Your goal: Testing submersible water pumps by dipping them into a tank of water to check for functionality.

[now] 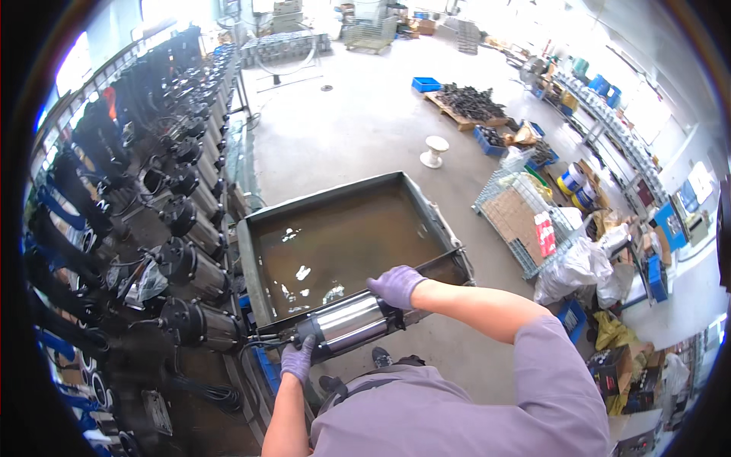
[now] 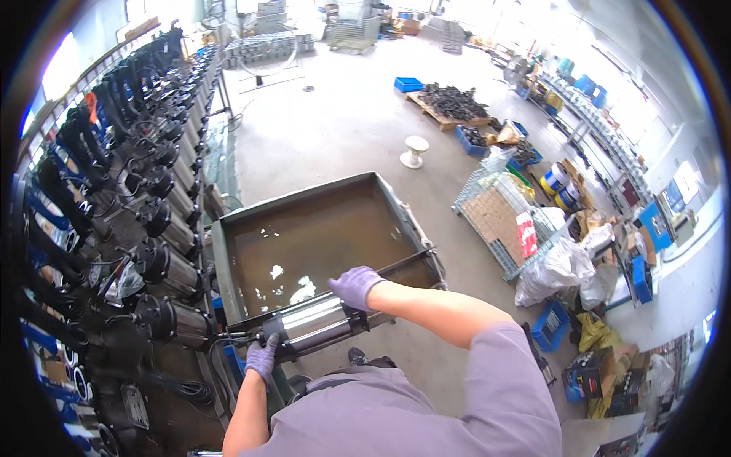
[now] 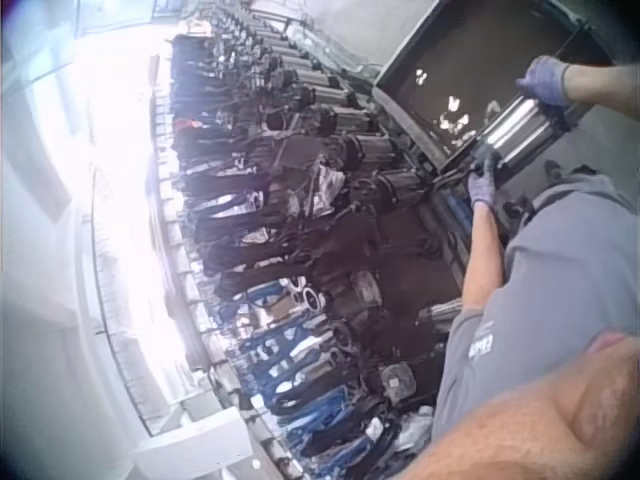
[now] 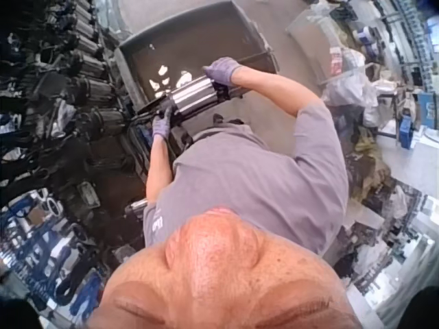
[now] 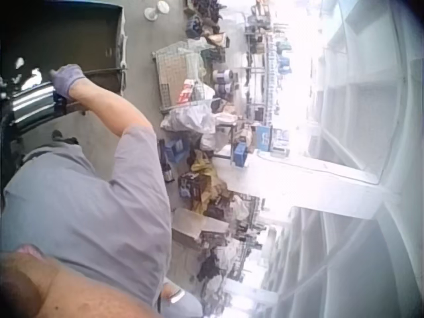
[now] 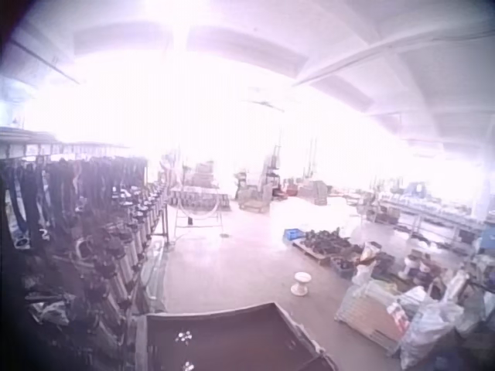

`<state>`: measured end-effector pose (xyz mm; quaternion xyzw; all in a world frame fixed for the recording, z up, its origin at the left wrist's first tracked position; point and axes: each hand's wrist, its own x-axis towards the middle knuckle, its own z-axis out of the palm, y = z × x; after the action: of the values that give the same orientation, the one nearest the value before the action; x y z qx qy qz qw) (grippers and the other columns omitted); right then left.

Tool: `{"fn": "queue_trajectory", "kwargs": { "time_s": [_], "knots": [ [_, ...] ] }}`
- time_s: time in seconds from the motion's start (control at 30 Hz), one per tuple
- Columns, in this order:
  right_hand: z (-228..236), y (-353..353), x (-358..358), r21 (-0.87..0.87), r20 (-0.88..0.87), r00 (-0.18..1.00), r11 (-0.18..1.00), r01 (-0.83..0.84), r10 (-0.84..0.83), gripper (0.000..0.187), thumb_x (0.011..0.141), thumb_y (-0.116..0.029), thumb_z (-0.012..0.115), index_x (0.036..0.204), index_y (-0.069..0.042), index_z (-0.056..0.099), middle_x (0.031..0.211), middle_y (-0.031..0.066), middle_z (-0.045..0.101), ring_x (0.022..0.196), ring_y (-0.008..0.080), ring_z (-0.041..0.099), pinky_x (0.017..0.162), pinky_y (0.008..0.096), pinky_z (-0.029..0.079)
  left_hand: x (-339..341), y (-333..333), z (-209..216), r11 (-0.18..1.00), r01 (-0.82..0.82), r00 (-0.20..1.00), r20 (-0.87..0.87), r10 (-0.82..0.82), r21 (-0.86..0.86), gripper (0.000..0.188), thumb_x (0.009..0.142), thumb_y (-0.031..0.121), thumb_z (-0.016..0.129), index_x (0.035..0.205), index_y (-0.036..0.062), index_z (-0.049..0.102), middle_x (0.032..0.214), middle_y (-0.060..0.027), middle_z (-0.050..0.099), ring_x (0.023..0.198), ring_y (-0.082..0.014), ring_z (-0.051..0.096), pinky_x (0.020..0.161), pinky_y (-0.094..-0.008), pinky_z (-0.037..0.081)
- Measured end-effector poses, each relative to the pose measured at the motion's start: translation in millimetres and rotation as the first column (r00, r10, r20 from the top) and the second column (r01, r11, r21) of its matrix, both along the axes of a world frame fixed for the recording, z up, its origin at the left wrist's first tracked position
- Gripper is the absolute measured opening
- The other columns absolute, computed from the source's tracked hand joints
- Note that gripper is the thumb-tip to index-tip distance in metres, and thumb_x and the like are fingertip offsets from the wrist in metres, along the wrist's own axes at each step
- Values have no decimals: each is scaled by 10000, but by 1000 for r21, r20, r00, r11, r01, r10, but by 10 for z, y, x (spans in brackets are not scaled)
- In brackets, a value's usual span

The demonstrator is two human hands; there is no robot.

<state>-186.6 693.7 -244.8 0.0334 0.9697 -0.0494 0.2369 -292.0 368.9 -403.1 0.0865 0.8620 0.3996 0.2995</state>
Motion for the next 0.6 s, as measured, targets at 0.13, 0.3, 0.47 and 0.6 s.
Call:
{"fn": "queue_trajectory", "kwargs": {
  "time_s": [0.13, 0.3, 0.47, 0.6],
  "knots": [
    [-131, 48, -63, 4, -37, 997, 998, 61, -61, 273, 983, -236, 572, 1172, -68, 674, 987, 193, 747, 967, 393, 742, 834, 497, 580, -12, -88, -104, 999, -41, 999, -32, 42, 15, 776, 888, 624, 746, 1222, -74, 691, 1135, -217, 749, 1046, -343, 708, 934, -417, 523],
    [74, 20, -33, -27, -14, 1000, 1000, 0, 0, 271, 937, -142, 625, 1185, -48, 678, 1106, 226, 745, 1070, 392, 727, 905, 485, 581, 21, -20, 73, 999, -16, 1000, 11, 16, 42, 754, 905, 607, 742, 1233, -69, 684, 1127, -197, 752, 1035, -314, 708, 923, -413, 529],
    [-92, 46, -23, -16, -56, 996, 997, 72, -73, 213, 958, -158, 586, 1121, -55, 676, 985, 213, 756, 988, 410, 738, 841, 506, 580, 51, 13, 152, 997, -33, 999, 20, 31, 74, 728, 916, 584, 743, 1244, -63, 676, 1111, -191, 751, 1020, -300, 708, 903, -409, 536],
    [-124, 106, 46, -28, -201, 976, 995, -91, 84, 220, 950, -159, 596, 1124, -55, 681, 989, 209, 762, 980, 413, 738, 844, 495, 582, 32, 19, 168, 999, -35, 999, 43, 34, 25, 699, 930, 560, 741, 1249, -59, 670, 1117, -186, 747, 998, -293, 702, 899, -407, 537]
  ]
}}
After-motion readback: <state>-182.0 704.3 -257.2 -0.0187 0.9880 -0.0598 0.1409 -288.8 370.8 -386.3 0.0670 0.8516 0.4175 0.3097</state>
